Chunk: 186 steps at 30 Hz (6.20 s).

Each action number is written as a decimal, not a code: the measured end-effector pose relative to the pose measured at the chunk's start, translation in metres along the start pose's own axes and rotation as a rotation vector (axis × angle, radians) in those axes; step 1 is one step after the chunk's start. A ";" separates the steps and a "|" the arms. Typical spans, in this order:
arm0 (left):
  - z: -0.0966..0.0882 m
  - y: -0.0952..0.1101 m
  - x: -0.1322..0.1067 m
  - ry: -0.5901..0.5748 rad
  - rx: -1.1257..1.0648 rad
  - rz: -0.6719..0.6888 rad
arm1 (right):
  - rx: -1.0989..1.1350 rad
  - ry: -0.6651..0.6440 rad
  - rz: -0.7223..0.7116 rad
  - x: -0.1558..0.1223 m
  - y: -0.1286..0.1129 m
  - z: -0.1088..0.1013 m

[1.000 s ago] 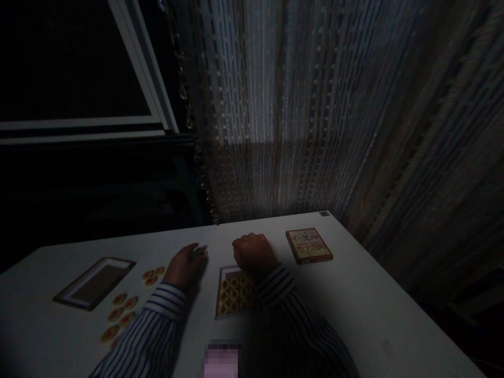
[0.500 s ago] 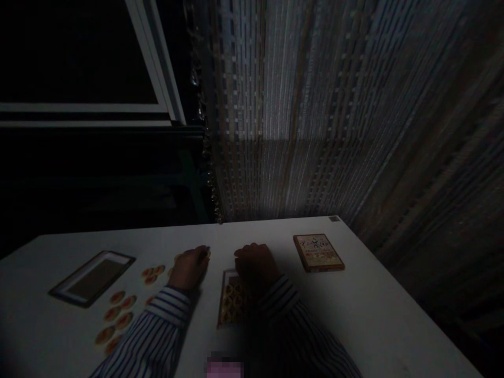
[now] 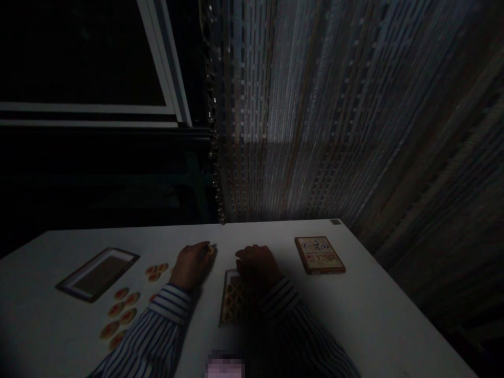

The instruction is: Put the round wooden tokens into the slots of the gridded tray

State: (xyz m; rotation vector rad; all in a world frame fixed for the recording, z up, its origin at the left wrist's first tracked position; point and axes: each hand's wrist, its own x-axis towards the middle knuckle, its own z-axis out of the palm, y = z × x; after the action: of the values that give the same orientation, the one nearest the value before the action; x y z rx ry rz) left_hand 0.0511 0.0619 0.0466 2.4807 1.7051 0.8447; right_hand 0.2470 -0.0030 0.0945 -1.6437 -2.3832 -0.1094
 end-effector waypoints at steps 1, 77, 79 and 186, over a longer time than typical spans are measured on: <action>-0.002 0.001 0.001 0.028 -0.038 0.019 | 0.001 0.012 -0.002 0.000 0.001 0.001; -0.040 0.048 -0.001 -0.366 -1.031 -0.146 | 0.142 0.156 -0.106 0.000 -0.011 -0.014; -0.041 0.049 -0.001 -0.381 -1.026 -0.140 | 0.124 0.143 -0.109 0.000 -0.012 -0.014; -0.019 0.028 -0.010 -0.590 -0.236 0.056 | -0.134 -0.263 -0.075 0.004 -0.017 0.024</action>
State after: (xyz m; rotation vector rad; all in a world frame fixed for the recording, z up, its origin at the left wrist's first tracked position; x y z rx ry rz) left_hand 0.0640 0.0365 0.0668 2.3031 1.2592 0.2449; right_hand 0.2263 -0.0007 0.0739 -1.7210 -2.6874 -0.0713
